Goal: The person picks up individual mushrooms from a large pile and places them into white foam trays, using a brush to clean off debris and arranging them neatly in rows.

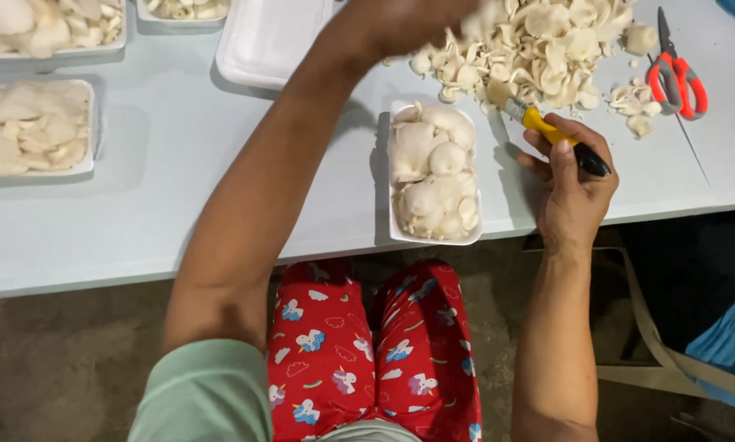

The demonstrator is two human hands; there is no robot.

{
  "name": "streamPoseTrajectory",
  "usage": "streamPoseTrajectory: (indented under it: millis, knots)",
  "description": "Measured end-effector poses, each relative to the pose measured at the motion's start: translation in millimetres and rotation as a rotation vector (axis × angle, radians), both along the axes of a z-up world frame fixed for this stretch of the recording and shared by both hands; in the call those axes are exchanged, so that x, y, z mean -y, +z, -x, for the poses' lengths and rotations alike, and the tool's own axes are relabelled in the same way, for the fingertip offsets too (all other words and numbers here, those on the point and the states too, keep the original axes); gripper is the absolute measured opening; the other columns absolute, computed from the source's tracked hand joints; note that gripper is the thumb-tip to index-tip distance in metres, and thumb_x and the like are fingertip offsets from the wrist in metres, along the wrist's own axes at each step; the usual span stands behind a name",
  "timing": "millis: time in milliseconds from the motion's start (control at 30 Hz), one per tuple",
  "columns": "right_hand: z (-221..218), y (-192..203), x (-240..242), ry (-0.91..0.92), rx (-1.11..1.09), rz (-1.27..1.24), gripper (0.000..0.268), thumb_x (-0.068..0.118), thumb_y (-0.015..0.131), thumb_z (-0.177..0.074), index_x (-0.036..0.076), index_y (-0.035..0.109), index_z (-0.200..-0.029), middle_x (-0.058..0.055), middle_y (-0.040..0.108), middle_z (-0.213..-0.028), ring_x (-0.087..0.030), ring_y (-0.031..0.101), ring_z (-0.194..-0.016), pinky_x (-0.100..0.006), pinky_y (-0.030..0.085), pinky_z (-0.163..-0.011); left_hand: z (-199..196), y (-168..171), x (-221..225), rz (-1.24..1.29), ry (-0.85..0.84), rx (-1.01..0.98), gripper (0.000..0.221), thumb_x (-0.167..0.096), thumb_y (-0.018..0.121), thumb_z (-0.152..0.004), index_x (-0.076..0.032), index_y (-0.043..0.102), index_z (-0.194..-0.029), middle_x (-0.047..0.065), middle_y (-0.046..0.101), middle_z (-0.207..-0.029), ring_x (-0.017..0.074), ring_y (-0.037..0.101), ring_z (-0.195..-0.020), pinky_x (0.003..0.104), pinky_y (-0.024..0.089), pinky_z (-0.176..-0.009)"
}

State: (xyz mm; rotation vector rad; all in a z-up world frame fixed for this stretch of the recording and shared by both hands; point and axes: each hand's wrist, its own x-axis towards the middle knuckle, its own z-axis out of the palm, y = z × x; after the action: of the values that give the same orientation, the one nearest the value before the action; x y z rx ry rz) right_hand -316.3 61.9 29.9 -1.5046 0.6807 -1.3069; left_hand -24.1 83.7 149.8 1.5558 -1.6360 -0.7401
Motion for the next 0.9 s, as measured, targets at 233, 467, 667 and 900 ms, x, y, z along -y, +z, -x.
streamPoseTrajectory:
  millis: [233, 467, 667, 900]
  knots:
    - [-1.6, 3.1, -1.5, -0.004, 0.011, -0.027, 0.034, 0.031, 0.067, -0.104, 0.006, 0.062, -0.127, -0.016, 0.067, -0.134, -0.028, 0.075, -0.115, -0.032, 0.069, -0.085, 13.8, -18.1, -60.3, 0.433, -0.355, 0.238, 0.018, 0.001, 0.059, -0.098, -0.008, 0.073, -0.102, 0.001, 0.07, -0.071, 0.007, 0.058, -0.052, 0.024, 0.046, -0.052]
    - [-0.1, -1.2, -2.0, -0.034, -0.021, -0.027, 0.034, 0.031, 0.068, -0.105, 0.006, 0.062, -0.128, -0.016, 0.068, -0.132, -0.026, 0.076, -0.113, -0.03, 0.068, -0.084, 8.3, -30.9, -66.3, 0.335, -0.375, 0.277, 0.013, 0.0, 0.067, -0.092, -0.01, 0.072, -0.099, 0.005, 0.075, -0.09, 0.0178, 0.069, -0.077, 0.035, 0.05, -0.071]
    - [0.6, -1.2, -2.4, -0.047, -0.049, -0.014, 0.033, 0.032, 0.067, -0.107, 0.008, 0.06, -0.128, -0.016, 0.067, -0.136, -0.027, 0.075, -0.115, -0.032, 0.068, -0.088, 24.9, -42.8, -64.2, 0.263, -0.401, 0.366, 0.033, 0.015, 0.057, -0.081, -0.01, 0.072, -0.094, 0.001, 0.067, -0.073, 0.0147, 0.06, -0.059, 0.03, 0.04, -0.051]
    - [0.0, 0.2, -4.5, -0.058, -0.037, -0.013, 0.035, 0.032, 0.066, -0.106, 0.006, 0.059, -0.129, -0.016, 0.067, -0.135, -0.028, 0.075, -0.115, -0.032, 0.068, -0.087, 43.5, -47.8, -65.5, 0.265, -0.33, 0.502, 0.039, 0.016, 0.054, -0.085, -0.01, 0.067, -0.11, 0.01, 0.068, -0.083, 0.0284, 0.061, -0.074, 0.041, 0.043, -0.053]
